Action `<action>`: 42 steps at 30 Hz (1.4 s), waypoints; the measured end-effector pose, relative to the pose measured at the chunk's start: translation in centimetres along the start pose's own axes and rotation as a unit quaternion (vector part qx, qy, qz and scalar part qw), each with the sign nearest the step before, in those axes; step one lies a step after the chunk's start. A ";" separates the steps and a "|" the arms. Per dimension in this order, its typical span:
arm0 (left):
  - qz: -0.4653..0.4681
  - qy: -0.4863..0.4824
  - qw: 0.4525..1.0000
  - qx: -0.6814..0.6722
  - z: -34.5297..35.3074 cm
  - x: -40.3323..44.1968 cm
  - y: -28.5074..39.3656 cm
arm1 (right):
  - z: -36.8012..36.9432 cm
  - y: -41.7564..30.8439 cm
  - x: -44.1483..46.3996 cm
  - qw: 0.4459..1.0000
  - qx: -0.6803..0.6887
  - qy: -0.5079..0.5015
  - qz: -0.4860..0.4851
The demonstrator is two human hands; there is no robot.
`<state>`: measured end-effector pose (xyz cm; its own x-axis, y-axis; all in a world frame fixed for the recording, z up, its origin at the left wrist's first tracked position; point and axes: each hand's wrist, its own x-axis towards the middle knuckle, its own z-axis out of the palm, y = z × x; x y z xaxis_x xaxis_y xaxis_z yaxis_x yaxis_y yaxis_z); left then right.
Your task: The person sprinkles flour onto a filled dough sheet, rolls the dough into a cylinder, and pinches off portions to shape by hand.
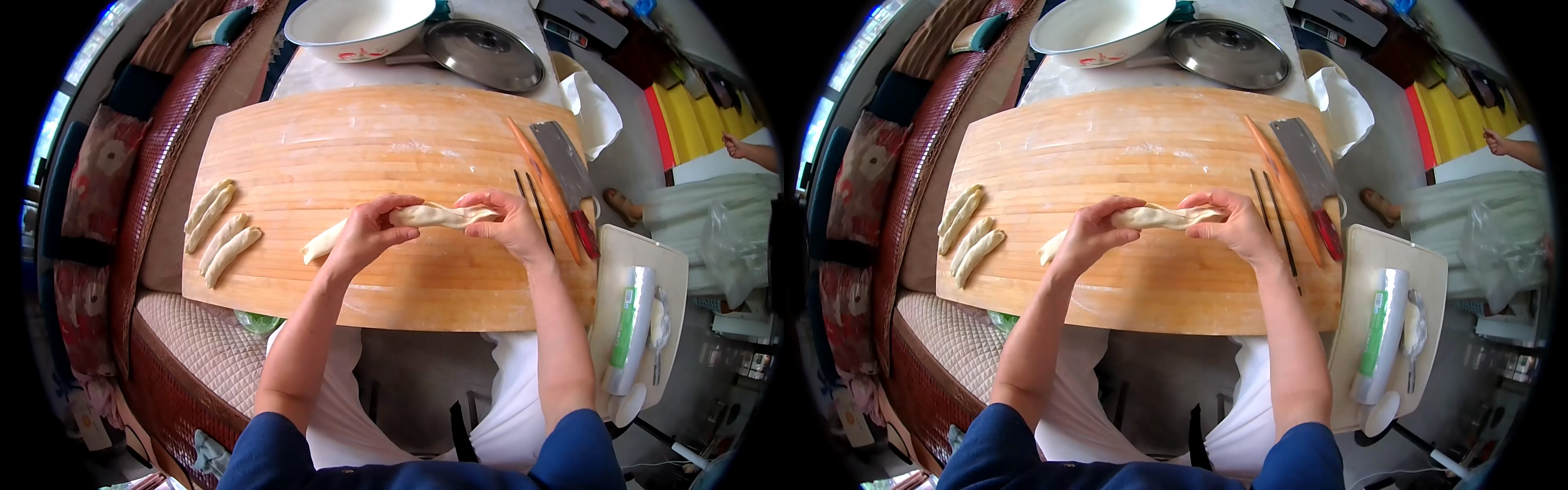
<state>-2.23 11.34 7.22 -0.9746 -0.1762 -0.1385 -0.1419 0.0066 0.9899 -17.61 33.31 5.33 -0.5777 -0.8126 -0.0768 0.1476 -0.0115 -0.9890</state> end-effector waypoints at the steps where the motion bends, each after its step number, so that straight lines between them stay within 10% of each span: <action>1: 0.015 0.001 1.000 -0.005 0.1 0.0 0.0 | 0.3 -0.4 -0.2 1.000 -0.004 0.002 0.010; 14: 0.057 0.060 0.993 -0.079 0.1 0.4 -2.1 | 0.9 -0.2 -0.6 0.975 -0.126 0.037 -0.179; 35: 0.017 0.087 0.992 -0.090 0.6 0.4 -1.0 | 1.2 0.7 -1.2 0.982 -0.094 0.069 -0.150; 42: 0.173 0.079 0.954 0.231 1.1 0.3 -0.3 | 0.7 1.8 -1.2 0.991 0.127 0.031 -0.004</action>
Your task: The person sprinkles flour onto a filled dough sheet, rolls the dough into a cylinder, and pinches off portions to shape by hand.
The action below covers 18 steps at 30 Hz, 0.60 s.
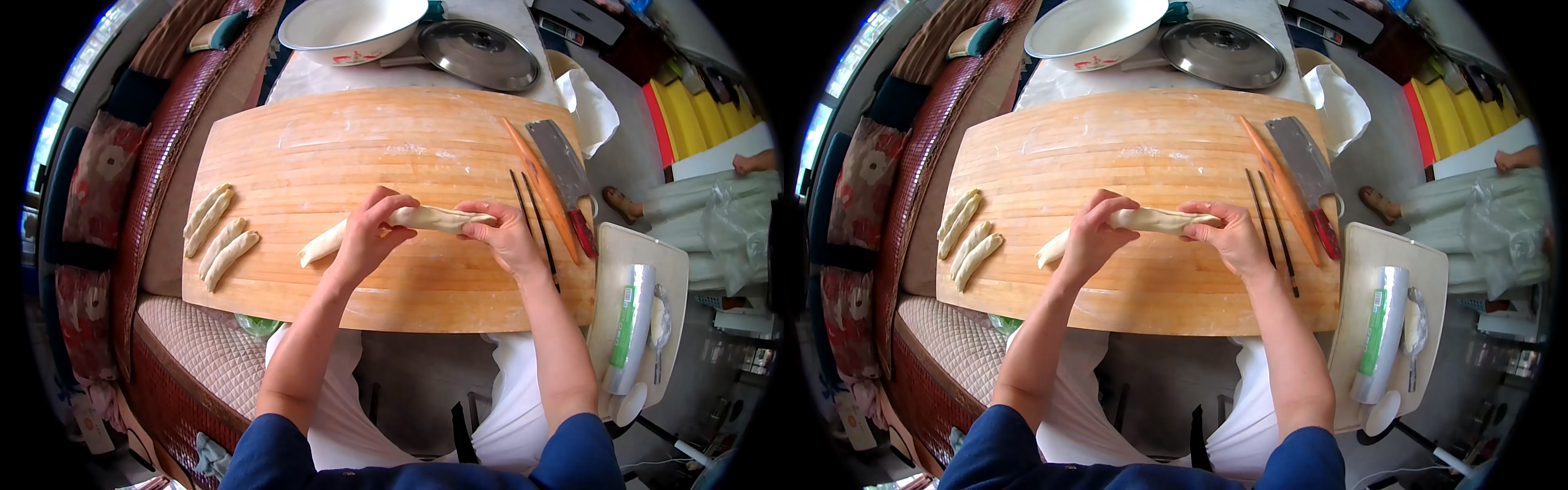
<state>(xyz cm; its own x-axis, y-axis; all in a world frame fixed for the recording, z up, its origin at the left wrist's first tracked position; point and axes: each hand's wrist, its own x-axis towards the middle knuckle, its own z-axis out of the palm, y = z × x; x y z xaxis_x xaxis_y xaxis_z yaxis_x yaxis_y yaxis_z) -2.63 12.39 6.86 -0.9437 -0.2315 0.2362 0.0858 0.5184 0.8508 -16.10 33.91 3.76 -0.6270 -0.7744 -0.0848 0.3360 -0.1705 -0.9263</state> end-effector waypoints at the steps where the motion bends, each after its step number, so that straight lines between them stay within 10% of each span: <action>1: 0.029 0.018 0.999 0.000 0.2 0.1 -0.2 | 0.1 -0.1 0.0 1.000 0.026 -0.003 0.016; 8: -0.128 0.000 0.982 -0.139 -0.3 -0.2 -0.7 | 0.4 -0.8 -0.4 0.998 -0.061 -0.003 0.021; 14: -0.341 -0.078 0.852 -0.388 -0.4 -0.3 -3.6 | 0.4 -1.7 -0.1 0.902 -0.342 -0.038 -0.262; 18: -0.269 -0.058 0.938 -0.210 0.3 -0.2 -1.9 | 0.6 -1.4 -0.7 0.997 -0.071 0.002 0.019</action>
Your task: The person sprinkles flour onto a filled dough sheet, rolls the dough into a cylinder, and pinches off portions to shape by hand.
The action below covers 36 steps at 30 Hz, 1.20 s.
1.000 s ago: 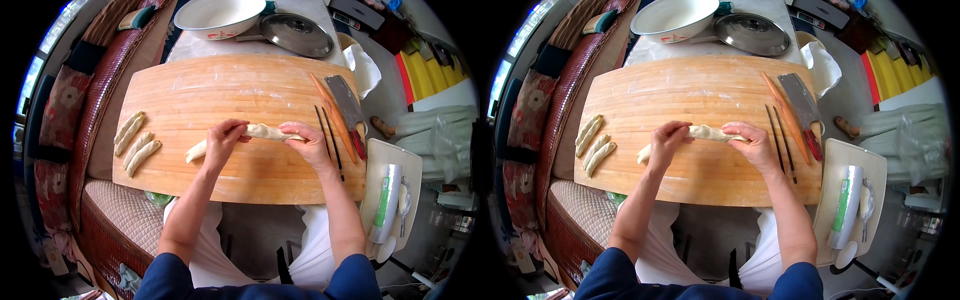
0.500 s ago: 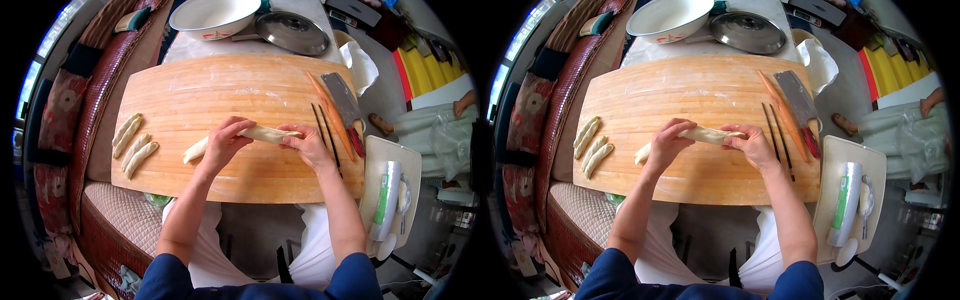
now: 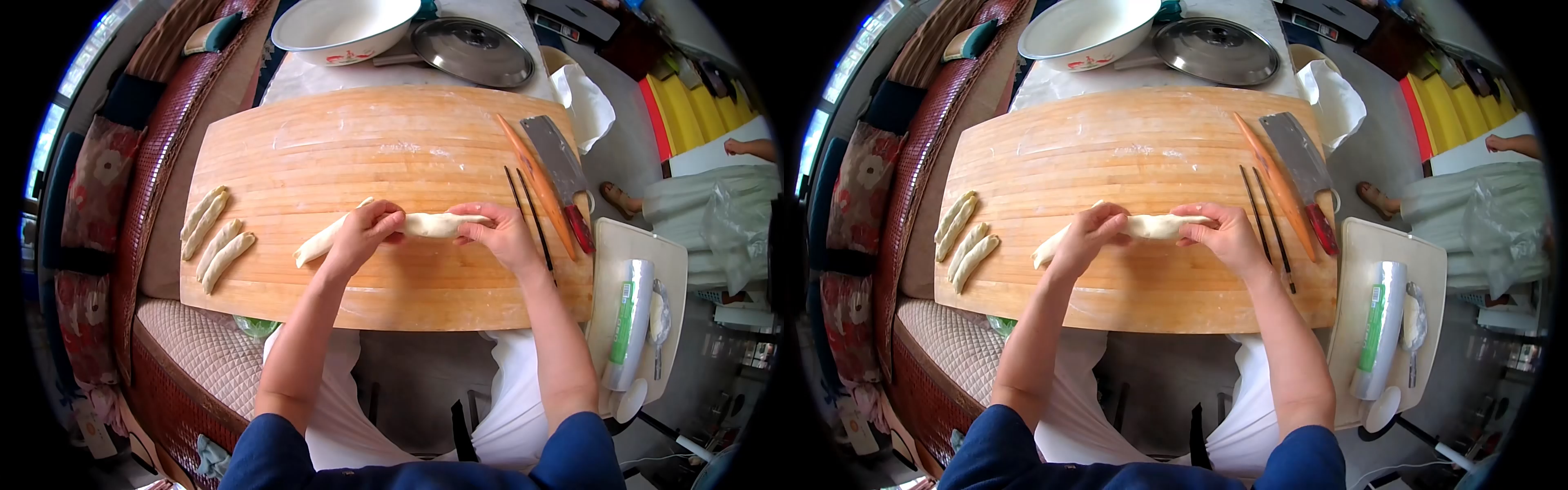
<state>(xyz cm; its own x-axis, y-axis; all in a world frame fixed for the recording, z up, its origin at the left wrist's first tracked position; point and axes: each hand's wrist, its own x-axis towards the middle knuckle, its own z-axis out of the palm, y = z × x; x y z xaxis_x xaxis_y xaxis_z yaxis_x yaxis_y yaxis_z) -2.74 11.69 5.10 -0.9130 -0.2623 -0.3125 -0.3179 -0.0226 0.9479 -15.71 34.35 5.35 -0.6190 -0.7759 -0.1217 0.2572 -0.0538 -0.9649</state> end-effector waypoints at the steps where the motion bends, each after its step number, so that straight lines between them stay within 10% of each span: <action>1: 0.054 0.016 0.996 0.076 0.3 -0.1 0.2 | -0.1 0.2 0.1 0.999 0.043 -0.001 0.030; 6: 0.242 0.059 0.860 0.445 2.1 -1.0 1.0 | -0.3 1.7 0.8 0.976 0.168 -0.022 0.134; 12: 0.385 0.093 0.782 0.482 2.0 0.1 -0.4 | -0.4 2.6 0.9 0.949 0.241 -0.031 0.201; 25: 0.243 -0.024 0.925 0.289 2.7 -0.7 0.2 | -0.2 0.4 0.4 0.991 0.036 -0.075 0.102; 28: 0.041 -0.102 0.985 0.132 2.2 -0.7 1.0 | -0.6 -0.4 0.3 0.994 -0.027 -0.079 0.071; 36: -0.143 -0.267 0.949 -0.083 0.4 -0.4 0.2 | -0.6 -0.6 0.0 0.991 -0.083 -0.102 -0.036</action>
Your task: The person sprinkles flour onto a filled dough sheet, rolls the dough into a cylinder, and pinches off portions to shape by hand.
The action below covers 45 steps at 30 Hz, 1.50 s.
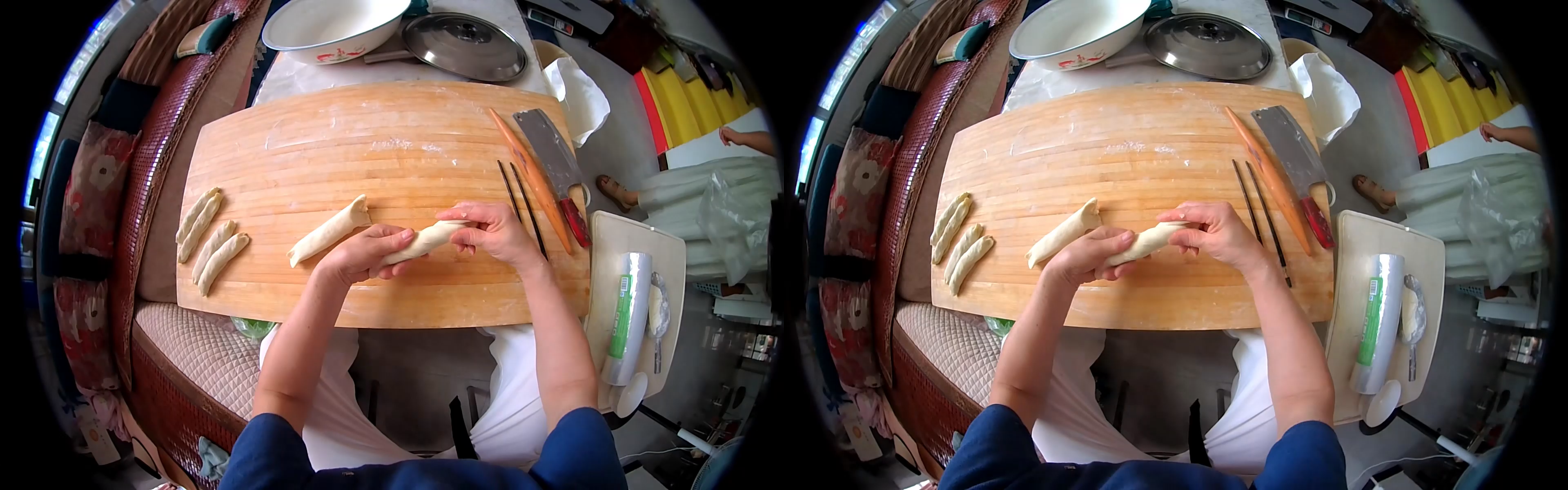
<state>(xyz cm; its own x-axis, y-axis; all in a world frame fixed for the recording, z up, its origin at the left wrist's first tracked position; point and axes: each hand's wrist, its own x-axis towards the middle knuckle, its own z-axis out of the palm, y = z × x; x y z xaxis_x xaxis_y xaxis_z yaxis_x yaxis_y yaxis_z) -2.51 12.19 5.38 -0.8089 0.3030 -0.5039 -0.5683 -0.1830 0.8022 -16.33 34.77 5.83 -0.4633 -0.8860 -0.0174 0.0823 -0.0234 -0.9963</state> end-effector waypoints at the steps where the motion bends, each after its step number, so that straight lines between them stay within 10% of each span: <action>1: 0.010 0.003 1.000 0.020 0.2 0.1 0.0 | 0.0 0.2 0.1 1.000 0.003 -0.002 0.004; 9: 0.202 0.195 0.886 0.369 2.8 1.4 -0.7 | 1.4 1.3 0.7 0.997 0.049 0.002 0.062; 45: 0.047 0.010 0.995 -0.088 0.9 0.2 0.2 | -0.2 0.2 0.7 0.989 -0.031 0.106 -0.099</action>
<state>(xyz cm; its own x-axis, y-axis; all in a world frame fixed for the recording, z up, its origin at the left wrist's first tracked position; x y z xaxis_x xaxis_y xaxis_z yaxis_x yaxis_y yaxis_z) -2.61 13.00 5.71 -0.8619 0.2591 -0.4360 -0.5056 -0.3718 0.7786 -16.76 34.25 5.65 -0.6395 -0.7502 0.1681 -0.0793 -0.1532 -0.9850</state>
